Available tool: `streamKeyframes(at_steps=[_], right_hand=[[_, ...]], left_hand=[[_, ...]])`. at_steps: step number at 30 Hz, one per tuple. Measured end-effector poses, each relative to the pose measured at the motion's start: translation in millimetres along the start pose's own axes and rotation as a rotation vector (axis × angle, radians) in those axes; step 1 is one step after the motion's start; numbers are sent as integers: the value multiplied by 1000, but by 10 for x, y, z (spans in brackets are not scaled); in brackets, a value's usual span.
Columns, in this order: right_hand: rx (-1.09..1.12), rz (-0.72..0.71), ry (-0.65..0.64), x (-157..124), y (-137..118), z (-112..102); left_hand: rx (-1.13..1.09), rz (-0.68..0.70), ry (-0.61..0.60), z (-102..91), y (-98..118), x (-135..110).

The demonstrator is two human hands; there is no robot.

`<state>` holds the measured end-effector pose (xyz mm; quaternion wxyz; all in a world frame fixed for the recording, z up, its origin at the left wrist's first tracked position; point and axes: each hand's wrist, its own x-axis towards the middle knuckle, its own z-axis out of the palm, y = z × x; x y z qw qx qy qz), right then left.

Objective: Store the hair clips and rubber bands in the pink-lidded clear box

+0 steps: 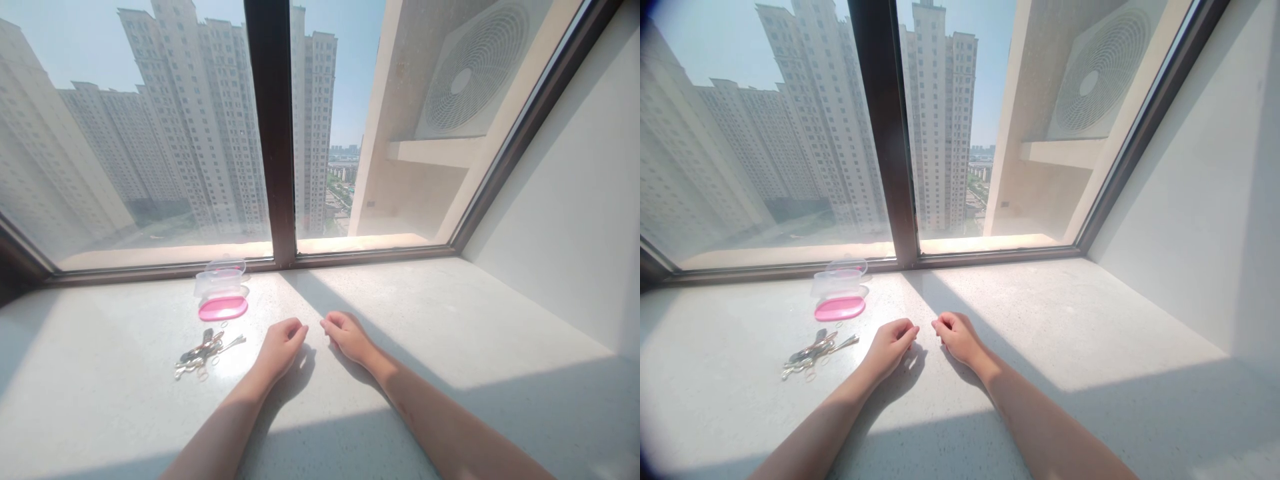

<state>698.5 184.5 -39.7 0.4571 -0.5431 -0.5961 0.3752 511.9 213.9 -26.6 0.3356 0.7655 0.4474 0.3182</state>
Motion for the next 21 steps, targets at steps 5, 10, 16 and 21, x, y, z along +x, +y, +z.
streamKeyframes(at_steps=[5,10,16,21], right_hand=[[8,0,2,-2,12,2],[-11,-11,-5,7,15,3],[-24,-27,8,9,18,10],[-14,-24,10,6,22,7]], left_hand=[[-5,-2,-2,8,-13,5],[1,-5,-4,7,-22,5],[-4,-12,-9,1,-11,5],[-8,-10,-12,2,-11,6]])
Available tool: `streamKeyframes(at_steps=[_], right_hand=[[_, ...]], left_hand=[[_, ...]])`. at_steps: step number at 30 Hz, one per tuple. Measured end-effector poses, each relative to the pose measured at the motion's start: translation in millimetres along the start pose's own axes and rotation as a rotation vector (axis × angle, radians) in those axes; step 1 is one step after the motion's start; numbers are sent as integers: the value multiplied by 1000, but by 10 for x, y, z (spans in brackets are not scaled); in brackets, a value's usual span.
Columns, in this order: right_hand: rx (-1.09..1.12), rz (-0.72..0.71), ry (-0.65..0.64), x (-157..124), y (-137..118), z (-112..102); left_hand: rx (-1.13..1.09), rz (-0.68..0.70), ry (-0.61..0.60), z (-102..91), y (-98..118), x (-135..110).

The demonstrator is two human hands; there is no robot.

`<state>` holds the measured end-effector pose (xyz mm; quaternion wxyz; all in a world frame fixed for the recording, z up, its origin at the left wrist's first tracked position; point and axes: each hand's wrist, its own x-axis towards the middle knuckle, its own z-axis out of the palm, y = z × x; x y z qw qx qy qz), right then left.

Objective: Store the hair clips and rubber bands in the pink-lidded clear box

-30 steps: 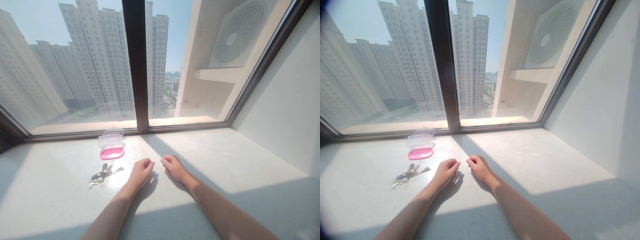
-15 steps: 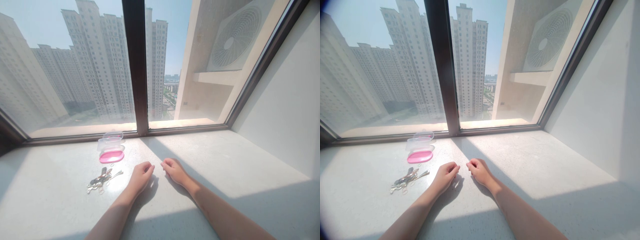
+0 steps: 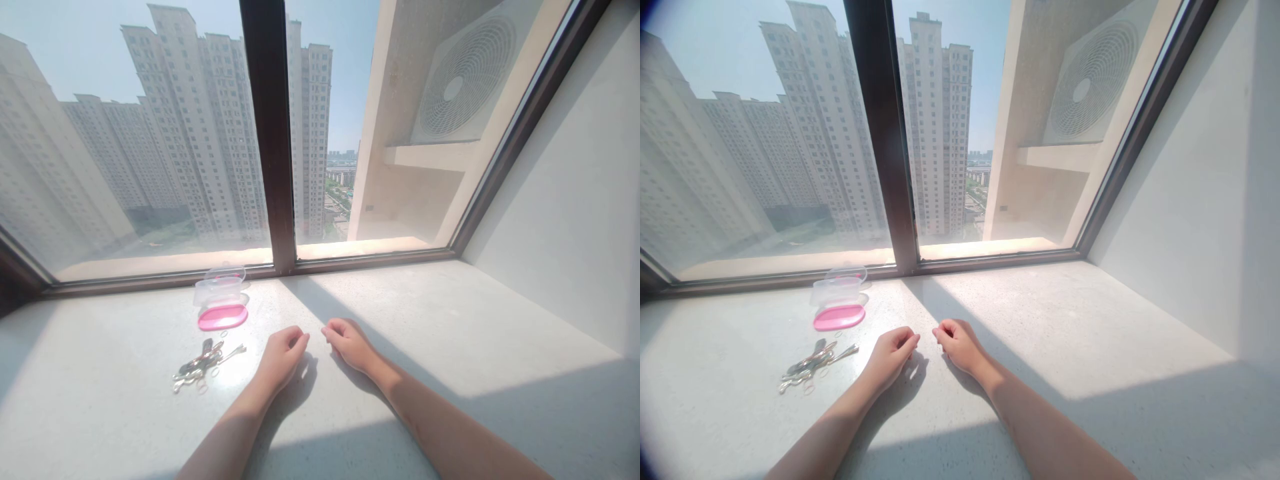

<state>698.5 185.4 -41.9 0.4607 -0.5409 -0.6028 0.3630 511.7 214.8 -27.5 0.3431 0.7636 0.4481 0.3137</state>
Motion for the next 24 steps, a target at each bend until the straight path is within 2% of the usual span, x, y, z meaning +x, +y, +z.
streamKeyframes(at_steps=[24], right_hand=[[-24,-2,-21,11,63,2]], left_hand=[[10,9,5,10,-12,0]])
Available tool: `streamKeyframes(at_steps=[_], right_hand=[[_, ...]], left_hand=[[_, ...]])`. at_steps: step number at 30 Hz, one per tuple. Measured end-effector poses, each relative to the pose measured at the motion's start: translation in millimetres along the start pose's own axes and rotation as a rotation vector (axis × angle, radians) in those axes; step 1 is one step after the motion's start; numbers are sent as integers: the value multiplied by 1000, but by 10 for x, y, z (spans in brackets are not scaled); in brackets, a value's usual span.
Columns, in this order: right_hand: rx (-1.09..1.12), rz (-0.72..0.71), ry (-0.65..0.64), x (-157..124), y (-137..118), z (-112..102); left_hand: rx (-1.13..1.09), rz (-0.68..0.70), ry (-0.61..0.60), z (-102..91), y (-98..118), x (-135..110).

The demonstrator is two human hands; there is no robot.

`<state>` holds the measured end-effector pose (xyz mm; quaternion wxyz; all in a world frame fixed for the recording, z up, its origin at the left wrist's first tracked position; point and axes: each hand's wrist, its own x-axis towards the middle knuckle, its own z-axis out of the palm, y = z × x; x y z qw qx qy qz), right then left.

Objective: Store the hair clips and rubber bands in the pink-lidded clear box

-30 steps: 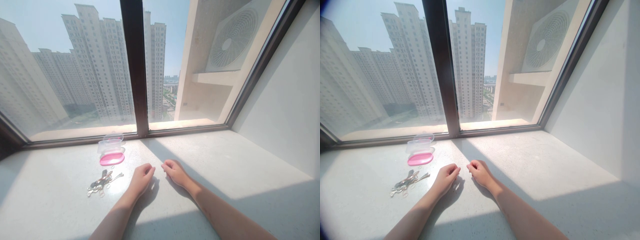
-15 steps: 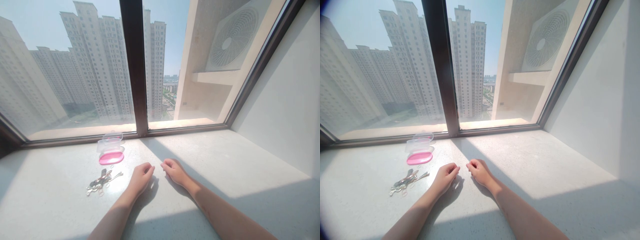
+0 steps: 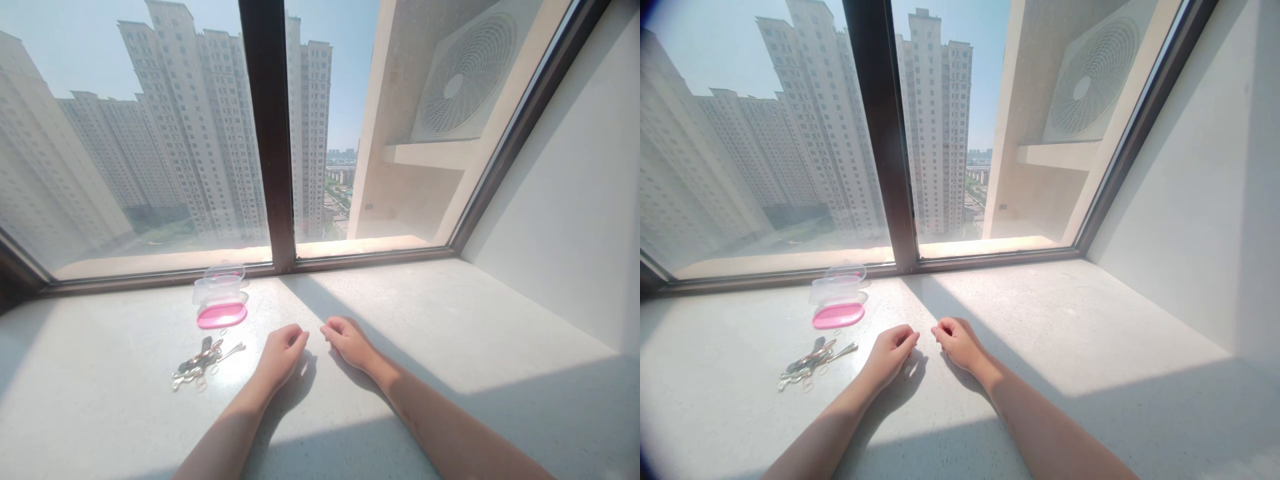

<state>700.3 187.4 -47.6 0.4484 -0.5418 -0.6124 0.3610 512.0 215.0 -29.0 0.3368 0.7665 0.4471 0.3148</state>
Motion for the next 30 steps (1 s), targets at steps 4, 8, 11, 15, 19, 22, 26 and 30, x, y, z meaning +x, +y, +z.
streamKeyframes(at_steps=[4,8,11,15,19,22,26,30], right_hand=[[-3,-5,-1,4,16,-1],[-13,-3,3,4,1,-4],[-16,-2,3,4,-7,-3],[-15,0,4,3,-5,-1],[-21,-1,4,3,0,-1],[-23,-5,5,5,-6,-4],[-24,6,1,4,-31,-8],[-17,10,0,-1,-57,-8]], left_hand=[[5,4,0,2,-4,2],[7,4,3,0,0,0],[8,4,6,1,0,1],[6,2,4,2,-1,2],[4,3,3,1,5,1],[3,4,3,-1,8,0],[1,5,4,2,1,-1],[0,4,8,7,-5,-2]])
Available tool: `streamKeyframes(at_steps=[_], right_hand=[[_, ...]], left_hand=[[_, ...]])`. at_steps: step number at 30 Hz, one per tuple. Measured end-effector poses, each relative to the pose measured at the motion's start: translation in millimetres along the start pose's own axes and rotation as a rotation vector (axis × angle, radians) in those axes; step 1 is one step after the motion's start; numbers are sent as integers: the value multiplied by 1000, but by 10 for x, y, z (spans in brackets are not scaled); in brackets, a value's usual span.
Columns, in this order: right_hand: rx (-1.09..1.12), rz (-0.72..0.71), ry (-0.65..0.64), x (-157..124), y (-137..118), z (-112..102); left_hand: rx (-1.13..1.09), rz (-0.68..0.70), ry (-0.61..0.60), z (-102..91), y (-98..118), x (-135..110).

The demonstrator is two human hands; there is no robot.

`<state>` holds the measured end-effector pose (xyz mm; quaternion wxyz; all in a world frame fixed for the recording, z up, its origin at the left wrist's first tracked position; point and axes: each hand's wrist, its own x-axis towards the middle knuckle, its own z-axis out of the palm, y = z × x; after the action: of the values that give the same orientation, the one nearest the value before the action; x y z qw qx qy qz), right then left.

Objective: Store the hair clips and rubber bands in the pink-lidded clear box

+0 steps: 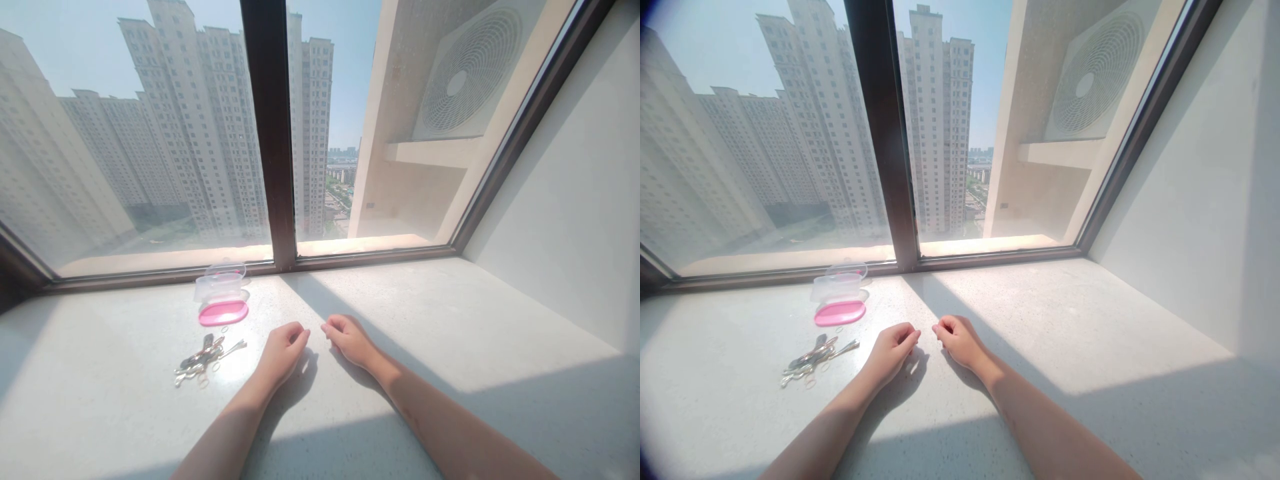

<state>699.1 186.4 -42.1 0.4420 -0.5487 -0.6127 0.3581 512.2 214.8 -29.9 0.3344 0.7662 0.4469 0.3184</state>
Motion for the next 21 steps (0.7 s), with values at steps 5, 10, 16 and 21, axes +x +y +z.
streamKeyframes(at_steps=[5,10,16,21], right_hand=[[0,-2,-4,-3,2,-5],[-2,-3,-1,-4,26,-5],[2,-2,1,-1,33,2],[23,4,-8,-5,38,-10]], left_hand=[[5,1,4,3,-3,2],[14,7,11,5,-8,2],[16,8,12,-3,18,0],[11,3,1,-8,23,-4]])
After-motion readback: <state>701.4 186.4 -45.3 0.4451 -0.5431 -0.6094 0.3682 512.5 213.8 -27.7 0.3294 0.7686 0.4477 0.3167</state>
